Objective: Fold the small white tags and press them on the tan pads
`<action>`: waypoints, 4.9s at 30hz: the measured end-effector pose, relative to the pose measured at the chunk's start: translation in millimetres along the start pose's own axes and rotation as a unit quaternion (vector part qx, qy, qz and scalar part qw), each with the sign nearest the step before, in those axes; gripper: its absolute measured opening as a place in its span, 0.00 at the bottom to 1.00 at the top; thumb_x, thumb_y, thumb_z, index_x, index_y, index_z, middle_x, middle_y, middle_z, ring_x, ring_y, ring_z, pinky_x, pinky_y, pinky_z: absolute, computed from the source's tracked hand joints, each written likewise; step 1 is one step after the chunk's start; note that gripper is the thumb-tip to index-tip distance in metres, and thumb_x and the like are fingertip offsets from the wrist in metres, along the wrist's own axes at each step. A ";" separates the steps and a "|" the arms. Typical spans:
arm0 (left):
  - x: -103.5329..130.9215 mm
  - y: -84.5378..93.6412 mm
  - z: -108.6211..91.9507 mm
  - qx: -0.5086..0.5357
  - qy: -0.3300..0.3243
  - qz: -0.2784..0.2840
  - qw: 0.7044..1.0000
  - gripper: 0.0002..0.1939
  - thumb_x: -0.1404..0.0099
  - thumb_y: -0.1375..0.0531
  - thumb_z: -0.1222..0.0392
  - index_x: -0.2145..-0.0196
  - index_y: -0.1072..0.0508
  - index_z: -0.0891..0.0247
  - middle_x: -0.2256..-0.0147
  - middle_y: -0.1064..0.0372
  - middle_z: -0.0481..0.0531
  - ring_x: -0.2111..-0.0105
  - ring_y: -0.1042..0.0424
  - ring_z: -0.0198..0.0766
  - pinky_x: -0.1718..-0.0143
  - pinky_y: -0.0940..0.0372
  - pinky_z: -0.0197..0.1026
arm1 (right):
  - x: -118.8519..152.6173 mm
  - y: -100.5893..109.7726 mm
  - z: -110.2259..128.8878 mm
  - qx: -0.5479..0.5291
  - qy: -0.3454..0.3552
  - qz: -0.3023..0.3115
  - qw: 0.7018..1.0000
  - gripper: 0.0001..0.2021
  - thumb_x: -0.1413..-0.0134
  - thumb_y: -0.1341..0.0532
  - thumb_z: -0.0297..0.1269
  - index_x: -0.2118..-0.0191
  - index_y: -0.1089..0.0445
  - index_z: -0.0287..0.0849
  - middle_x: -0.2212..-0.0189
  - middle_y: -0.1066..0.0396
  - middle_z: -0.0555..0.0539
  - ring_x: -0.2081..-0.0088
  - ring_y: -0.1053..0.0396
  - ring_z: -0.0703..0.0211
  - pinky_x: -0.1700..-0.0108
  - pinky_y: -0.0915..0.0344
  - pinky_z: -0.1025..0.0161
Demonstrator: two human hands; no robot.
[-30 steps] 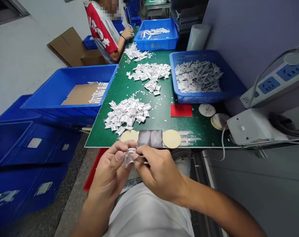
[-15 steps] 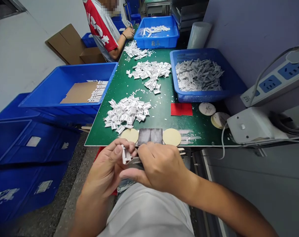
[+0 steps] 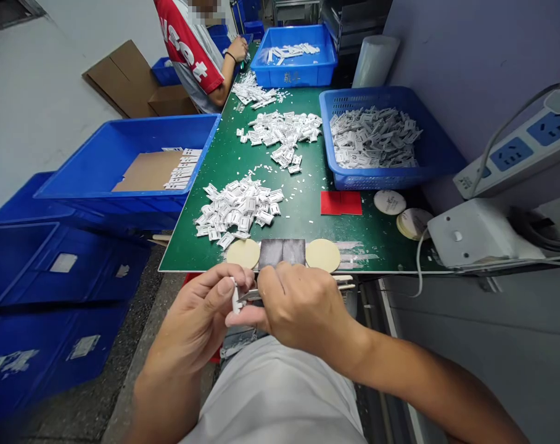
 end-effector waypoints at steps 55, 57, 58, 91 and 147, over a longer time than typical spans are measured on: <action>-256.5 -42.9 -34.3 -0.599 -0.113 -0.012 0.792 0.12 0.35 0.38 0.58 0.55 0.26 0.67 0.57 0.25 0.60 0.57 0.27 0.43 0.53 0.33 0.47 | 168.3 -43.3 -73.2 -0.746 -0.456 0.117 0.472 0.19 0.44 0.36 0.54 0.65 0.35 0.41 0.84 0.56 0.62 0.83 0.65 0.73 0.81 0.65 0.71; -223.6 -37.3 -36.1 -0.569 -0.127 0.018 0.812 0.11 0.33 0.41 0.58 0.55 0.26 0.65 0.63 0.23 0.57 0.62 0.26 0.40 0.57 0.33 0.42 | 157.0 -44.9 -68.0 -0.738 -0.452 0.117 0.487 0.19 0.45 0.36 0.54 0.65 0.36 0.42 0.84 0.57 0.62 0.82 0.65 0.73 0.80 0.65 0.70; -202.8 -32.7 -36.1 -0.541 -0.133 0.031 0.830 0.13 0.32 0.43 0.56 0.53 0.27 0.63 0.64 0.23 0.55 0.65 0.26 0.38 0.61 0.33 0.40 | 151.2 -46.5 -65.4 -0.735 -0.447 0.116 0.496 0.19 0.45 0.36 0.55 0.65 0.36 0.42 0.84 0.57 0.62 0.82 0.65 0.73 0.80 0.65 0.70; -6.5 24.2 4.5 -0.076 -0.017 -0.090 0.993 0.12 0.44 0.31 0.55 0.64 0.24 0.63 0.73 0.32 0.47 0.77 0.35 0.29 0.76 0.37 0.31 | 2.2 -9.8 -4.1 -0.084 0.004 0.044 0.995 0.27 0.36 0.51 0.59 0.73 0.34 0.41 0.80 0.37 0.50 0.79 0.44 0.61 0.75 0.53 0.61; -5.5 9.6 8.9 0.121 0.050 -0.041 0.991 0.11 0.45 0.29 0.55 0.65 0.20 0.61 0.66 0.27 0.50 0.67 0.30 0.32 0.62 0.33 0.34 | 6.1 -12.1 3.0 -0.390 -0.114 0.132 0.904 0.15 0.35 0.45 0.48 0.66 0.36 0.40 0.77 0.38 0.55 0.77 0.43 0.67 0.73 0.47 0.67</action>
Point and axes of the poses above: each hand's wrist, its own x-axis away from the middle knuckle, its own y-axis out of the back of the hand, z = x × y, the point moved 2 cm from there along -x, towards the middle knuckle
